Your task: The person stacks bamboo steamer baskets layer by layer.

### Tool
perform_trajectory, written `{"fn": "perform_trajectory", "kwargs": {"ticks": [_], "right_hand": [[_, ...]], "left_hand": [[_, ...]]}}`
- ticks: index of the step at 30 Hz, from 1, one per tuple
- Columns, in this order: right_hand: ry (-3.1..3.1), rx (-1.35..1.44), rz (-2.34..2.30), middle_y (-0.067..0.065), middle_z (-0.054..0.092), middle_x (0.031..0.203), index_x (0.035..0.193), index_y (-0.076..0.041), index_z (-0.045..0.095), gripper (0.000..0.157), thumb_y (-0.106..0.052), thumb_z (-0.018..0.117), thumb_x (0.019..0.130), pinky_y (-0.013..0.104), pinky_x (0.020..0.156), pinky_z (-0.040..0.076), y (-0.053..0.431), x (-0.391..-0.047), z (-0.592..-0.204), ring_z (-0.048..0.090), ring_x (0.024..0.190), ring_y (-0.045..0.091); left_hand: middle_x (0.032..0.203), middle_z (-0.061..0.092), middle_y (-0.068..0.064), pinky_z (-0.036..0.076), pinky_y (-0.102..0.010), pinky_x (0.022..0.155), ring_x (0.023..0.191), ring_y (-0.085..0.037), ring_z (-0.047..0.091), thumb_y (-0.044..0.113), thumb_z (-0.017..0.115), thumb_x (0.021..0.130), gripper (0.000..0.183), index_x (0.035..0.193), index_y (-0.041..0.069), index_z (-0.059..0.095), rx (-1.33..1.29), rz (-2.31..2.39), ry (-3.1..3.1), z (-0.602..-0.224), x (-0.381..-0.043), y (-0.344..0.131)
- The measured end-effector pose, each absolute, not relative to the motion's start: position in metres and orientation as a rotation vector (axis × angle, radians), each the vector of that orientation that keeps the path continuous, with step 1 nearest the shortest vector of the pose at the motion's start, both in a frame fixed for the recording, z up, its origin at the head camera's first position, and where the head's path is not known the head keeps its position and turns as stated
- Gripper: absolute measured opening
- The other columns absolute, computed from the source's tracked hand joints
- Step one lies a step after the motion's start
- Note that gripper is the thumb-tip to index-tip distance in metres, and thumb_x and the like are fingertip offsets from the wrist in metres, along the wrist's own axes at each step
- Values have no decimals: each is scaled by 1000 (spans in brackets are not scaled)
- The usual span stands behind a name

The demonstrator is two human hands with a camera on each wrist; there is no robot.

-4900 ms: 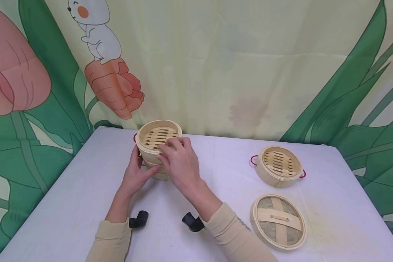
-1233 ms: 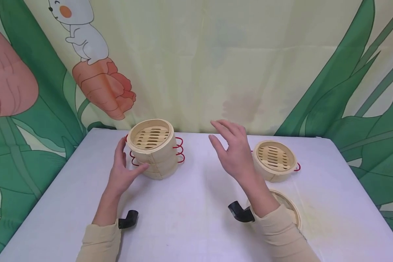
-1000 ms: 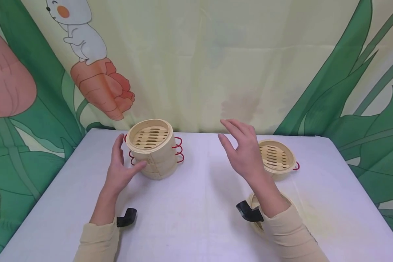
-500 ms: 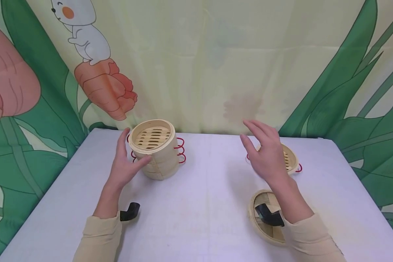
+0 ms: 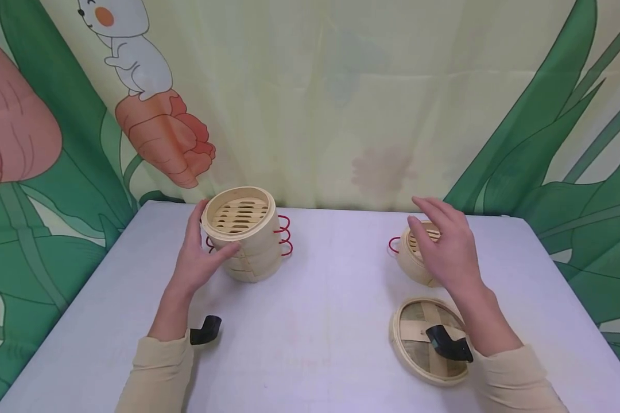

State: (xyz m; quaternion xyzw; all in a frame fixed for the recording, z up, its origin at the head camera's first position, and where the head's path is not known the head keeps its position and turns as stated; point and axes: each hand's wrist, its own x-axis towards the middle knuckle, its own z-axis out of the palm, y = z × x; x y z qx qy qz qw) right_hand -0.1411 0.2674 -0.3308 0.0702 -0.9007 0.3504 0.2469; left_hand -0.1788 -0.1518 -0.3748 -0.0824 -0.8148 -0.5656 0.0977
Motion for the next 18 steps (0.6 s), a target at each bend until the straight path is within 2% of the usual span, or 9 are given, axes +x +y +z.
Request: {"fn": "perform_trajectory", "kwargs": {"ticks": [12,18], "right_hand": [[-2613,77,910,29,45,146,145,-1,53,44,-19,57,104,74,106,24,294,-139,-349,34,136,52],[-2635,22,934,30,45,146,144,1,53,45,-21,55,105,74,104,26,306,-139,-359,35,136,52]], "left_hand": [[162,21,-2,26,-62,113,146,-19,20,26,88,79,111,162,17,14,-286,-1651,-2409,-373,-181,-155],[162,21,-1,26,-63,112,148,-20,18,26,88,78,112,162,16,14,-296,-1646,-2410,-372,-181,-156]]}}
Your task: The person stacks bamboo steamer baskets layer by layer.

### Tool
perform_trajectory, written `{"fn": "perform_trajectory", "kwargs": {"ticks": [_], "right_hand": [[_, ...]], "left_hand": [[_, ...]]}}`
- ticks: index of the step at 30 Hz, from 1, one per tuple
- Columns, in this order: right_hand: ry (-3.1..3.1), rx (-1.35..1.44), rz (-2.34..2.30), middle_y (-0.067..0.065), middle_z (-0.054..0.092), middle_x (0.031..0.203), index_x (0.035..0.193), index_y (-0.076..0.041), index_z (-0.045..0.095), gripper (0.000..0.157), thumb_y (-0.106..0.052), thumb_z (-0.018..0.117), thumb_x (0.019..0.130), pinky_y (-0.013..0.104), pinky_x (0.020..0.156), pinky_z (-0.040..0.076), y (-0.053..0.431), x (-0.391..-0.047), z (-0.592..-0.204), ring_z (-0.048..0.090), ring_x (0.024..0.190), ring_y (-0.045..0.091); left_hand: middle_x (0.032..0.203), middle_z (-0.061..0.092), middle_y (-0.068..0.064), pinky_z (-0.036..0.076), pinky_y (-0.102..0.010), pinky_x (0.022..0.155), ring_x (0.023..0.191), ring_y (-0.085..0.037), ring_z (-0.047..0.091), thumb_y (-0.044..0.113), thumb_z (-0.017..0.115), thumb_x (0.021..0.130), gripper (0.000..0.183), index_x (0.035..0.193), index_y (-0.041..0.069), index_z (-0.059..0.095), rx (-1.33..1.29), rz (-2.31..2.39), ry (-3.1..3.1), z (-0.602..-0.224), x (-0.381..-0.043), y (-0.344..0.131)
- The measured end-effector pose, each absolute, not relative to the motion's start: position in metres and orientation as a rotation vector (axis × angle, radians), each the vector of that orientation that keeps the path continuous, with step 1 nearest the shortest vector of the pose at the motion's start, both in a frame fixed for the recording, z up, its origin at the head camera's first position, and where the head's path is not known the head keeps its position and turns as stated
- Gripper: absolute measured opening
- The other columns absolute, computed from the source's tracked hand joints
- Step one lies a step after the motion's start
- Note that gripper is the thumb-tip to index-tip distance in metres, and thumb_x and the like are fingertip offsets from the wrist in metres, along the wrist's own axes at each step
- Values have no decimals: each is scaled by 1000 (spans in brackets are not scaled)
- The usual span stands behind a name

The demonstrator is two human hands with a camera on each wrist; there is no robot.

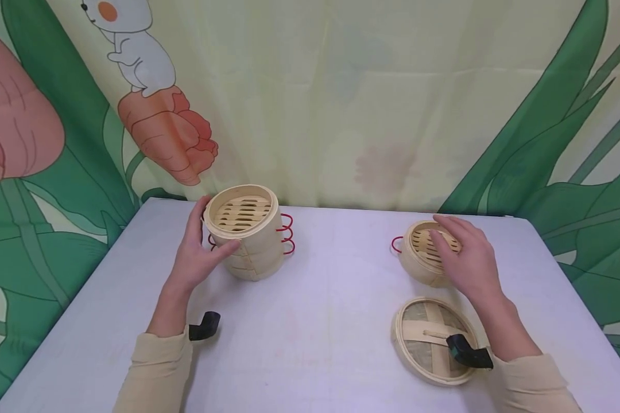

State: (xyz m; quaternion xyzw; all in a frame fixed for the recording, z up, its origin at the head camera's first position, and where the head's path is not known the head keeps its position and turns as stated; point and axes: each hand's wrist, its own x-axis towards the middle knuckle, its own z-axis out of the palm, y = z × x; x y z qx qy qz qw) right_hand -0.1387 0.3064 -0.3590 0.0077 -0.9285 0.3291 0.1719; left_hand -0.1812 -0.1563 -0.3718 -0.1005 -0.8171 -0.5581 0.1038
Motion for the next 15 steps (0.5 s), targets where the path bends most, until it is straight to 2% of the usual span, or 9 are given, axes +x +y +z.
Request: {"fn": "perform_trajectory", "kwargs": {"ticks": [4,15], "right_hand": [[-2648,-12,977,29,45,147,146,0,52,47,-25,53,106,74,101,30,313,-139,-365,36,136,52],[-2752,-76,974,32,38,150,150,-2,46,52,-30,52,106,77,97,31,325,-137,-375,30,138,56]], "left_hand": [[163,22,-1,27,-64,111,148,-18,17,25,88,79,111,162,16,15,-306,-1673,-2394,-372,-181,-157],[162,23,1,27,-63,111,148,-17,18,25,88,79,110,162,14,17,-310,-1696,-2370,-374,-183,-157]]}}
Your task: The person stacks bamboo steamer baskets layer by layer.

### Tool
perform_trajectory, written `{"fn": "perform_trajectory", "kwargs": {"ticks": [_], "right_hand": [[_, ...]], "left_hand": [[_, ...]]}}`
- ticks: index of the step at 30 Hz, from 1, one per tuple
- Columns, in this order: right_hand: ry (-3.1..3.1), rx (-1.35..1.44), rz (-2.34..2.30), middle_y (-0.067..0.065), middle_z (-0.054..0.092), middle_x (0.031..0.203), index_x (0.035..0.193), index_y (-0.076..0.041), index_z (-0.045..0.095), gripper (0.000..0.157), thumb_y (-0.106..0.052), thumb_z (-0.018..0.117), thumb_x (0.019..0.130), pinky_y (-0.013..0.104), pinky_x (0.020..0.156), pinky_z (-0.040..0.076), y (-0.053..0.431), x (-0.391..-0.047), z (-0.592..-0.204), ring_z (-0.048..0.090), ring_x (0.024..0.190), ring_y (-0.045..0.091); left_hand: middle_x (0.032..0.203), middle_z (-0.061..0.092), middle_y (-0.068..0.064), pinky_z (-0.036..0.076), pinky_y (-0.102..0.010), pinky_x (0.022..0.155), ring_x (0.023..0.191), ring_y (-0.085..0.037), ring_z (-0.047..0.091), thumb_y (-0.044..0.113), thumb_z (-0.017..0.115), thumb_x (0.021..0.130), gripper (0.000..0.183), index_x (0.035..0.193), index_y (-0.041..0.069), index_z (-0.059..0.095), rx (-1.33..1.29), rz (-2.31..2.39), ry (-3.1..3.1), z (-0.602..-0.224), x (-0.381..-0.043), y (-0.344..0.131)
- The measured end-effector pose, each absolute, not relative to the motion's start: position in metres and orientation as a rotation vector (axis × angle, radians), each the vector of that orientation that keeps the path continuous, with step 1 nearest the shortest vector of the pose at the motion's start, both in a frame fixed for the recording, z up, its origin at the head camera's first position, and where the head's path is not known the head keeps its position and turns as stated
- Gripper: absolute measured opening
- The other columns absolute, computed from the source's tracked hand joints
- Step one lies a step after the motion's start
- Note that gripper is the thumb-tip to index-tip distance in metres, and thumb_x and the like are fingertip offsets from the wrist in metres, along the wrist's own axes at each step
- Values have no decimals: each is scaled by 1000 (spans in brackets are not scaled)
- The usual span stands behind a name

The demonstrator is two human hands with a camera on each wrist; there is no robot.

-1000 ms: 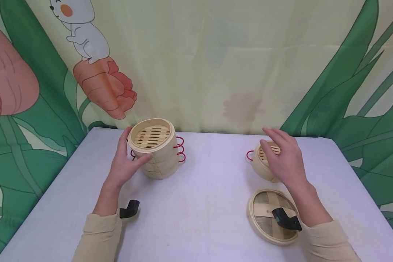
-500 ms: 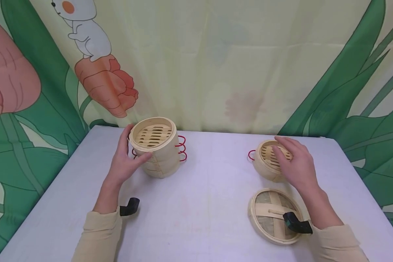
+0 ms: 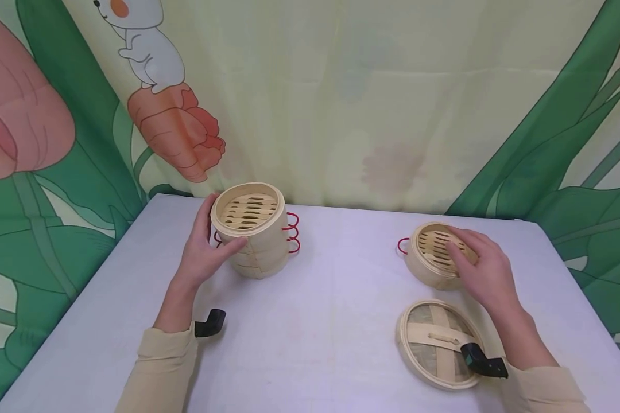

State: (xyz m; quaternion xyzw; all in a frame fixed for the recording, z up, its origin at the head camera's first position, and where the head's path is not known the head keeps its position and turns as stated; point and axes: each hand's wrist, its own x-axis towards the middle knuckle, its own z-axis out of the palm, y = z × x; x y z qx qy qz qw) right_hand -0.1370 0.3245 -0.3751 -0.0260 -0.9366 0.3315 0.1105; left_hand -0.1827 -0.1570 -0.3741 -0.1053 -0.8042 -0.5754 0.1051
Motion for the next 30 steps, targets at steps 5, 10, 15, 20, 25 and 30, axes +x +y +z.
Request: {"fn": "perform_trajectory", "kwargs": {"ticks": [5,10,15,20,25,30], "right_hand": [[-2782,-90,955,33,37,150,150,-1,45,54,-31,53,106,77,95,33,330,-136,-378,28,138,57],[-2812,-82,922,34,37,149,148,2,47,56,-34,55,105,77,90,37,334,-134,-378,28,136,59],[-2839,-34,863,36,39,145,145,3,50,55,-33,58,104,78,88,37,338,-130,-379,30,132,60],[-2825,38,811,35,44,141,141,4,54,50,-27,63,102,67,82,45,342,-126,-383,40,120,55],[-2802,109,743,34,48,137,136,4,58,46,-21,68,99,48,66,40,345,-121,-387,44,104,47],[-2818,130,724,35,48,136,136,5,58,49,-23,70,97,60,72,41,348,-118,-392,45,109,52]], "left_hand": [[162,24,1,26,-64,112,148,-17,17,26,88,79,110,162,15,17,-286,-1691,-2386,-374,-182,-156],[163,21,0,26,-65,112,149,-18,16,27,88,79,112,162,15,15,-269,-1682,-2403,-373,-181,-155],[164,20,0,26,-64,112,149,-19,15,27,87,79,112,162,15,14,-260,-1672,-2412,-373,-182,-155],[164,20,0,27,-64,111,149,-19,16,26,87,80,111,162,13,14,-265,-1682,-2399,-374,-183,-156],[164,19,0,27,-63,112,149,-19,16,27,87,80,111,162,15,14,-271,-1683,-2400,-374,-183,-156],[164,18,1,27,-63,112,149,-18,15,27,87,80,111,162,15,14,-272,-1698,-2393,-373,-182,-156]]}}
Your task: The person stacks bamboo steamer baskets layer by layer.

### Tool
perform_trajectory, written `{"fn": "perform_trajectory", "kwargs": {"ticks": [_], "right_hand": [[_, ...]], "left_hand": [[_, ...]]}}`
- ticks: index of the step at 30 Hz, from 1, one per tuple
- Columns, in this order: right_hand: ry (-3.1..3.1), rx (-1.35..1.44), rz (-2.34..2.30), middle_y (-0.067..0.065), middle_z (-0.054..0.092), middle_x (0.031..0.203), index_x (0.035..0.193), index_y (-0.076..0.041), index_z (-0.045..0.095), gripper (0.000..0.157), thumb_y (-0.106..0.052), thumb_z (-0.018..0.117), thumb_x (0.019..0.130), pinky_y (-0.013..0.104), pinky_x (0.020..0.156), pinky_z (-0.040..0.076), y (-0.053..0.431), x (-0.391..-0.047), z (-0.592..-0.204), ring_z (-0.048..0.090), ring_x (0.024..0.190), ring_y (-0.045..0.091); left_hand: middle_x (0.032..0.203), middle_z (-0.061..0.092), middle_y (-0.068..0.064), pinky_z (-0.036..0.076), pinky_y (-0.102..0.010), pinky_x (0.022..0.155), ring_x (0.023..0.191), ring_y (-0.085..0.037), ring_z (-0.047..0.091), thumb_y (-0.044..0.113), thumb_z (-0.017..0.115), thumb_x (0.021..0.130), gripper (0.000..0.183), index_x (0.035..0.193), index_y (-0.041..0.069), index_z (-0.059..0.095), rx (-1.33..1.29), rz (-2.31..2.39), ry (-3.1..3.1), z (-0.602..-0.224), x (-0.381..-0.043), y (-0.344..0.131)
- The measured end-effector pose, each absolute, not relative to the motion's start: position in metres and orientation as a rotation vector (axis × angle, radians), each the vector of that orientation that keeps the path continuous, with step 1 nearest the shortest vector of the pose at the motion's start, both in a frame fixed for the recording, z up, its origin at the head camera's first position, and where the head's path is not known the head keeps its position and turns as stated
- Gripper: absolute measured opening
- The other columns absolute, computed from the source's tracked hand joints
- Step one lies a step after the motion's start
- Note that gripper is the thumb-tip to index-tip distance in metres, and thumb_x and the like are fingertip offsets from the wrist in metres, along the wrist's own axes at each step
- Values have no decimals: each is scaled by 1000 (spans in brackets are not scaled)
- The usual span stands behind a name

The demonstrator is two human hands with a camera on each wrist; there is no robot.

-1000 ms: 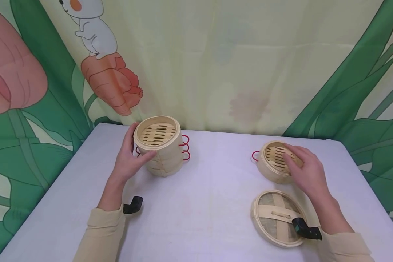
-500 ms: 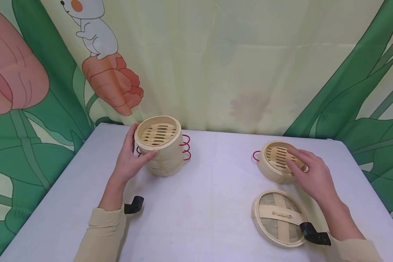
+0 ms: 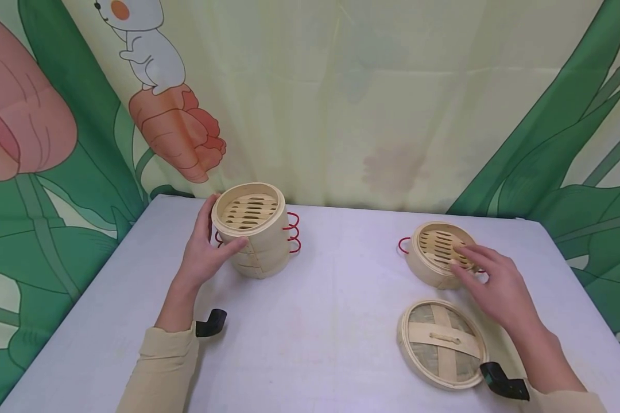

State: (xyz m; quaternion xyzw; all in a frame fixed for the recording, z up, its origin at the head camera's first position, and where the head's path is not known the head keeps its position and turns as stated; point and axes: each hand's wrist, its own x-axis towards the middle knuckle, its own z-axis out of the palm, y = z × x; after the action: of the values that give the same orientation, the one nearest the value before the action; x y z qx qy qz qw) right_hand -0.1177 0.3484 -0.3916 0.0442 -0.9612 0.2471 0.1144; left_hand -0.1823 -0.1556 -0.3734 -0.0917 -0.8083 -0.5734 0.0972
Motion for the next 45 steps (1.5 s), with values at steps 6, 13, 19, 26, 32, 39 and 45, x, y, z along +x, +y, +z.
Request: {"fn": "perform_trajectory", "kwargs": {"ticks": [6,13,19,26,32,39,45], "right_hand": [[-2828,129,730,34,48,136,135,5,59,50,-24,71,96,73,80,39,351,-116,-395,42,118,58],[-2869,168,700,35,48,134,130,6,62,48,-24,74,94,78,91,33,352,-118,-398,38,123,61],[-2853,234,668,35,51,130,125,7,65,45,-19,78,90,77,92,34,356,-116,-401,42,119,60],[-2858,269,628,35,52,128,121,8,66,43,-16,80,88,76,96,30,358,-114,-407,40,118,59],[-2811,249,612,33,54,126,118,8,68,42,-14,81,85,76,99,29,356,-113,-411,39,118,58],[-2721,255,624,32,58,118,111,6,70,38,-6,85,77,75,100,28,355,-113,-417,41,115,57],[-2713,231,632,30,58,117,110,4,69,37,-7,84,79,74,104,25,356,-112,-421,38,117,56]], "left_hand": [[164,19,1,26,-64,112,149,-18,15,28,87,80,112,163,16,13,-259,-1690,-2404,-374,-182,-156],[164,19,1,27,-62,112,149,-17,15,27,87,80,111,162,15,14,-270,-1704,-2395,-374,-183,-157],[164,19,0,27,-62,112,149,-18,15,27,87,80,111,162,14,14,-278,-1692,-2396,-373,-183,-156],[164,18,-2,25,-63,113,150,-21,14,26,87,80,111,162,14,14,-272,-1694,-2392,-373,-183,-155],[165,18,-2,25,-62,113,150,-19,14,26,86,80,110,162,16,14,-256,-1707,-2391,-374,-183,-157],[165,18,-3,25,-64,112,150,-21,14,26,86,80,110,162,15,14,-270,-1713,-2379,-375,-182,-156],[164,17,-2,25,-62,113,149,-19,14,27,85,82,109,163,16,14,-270,-1715,-2383,-376,-183,-156]]}}
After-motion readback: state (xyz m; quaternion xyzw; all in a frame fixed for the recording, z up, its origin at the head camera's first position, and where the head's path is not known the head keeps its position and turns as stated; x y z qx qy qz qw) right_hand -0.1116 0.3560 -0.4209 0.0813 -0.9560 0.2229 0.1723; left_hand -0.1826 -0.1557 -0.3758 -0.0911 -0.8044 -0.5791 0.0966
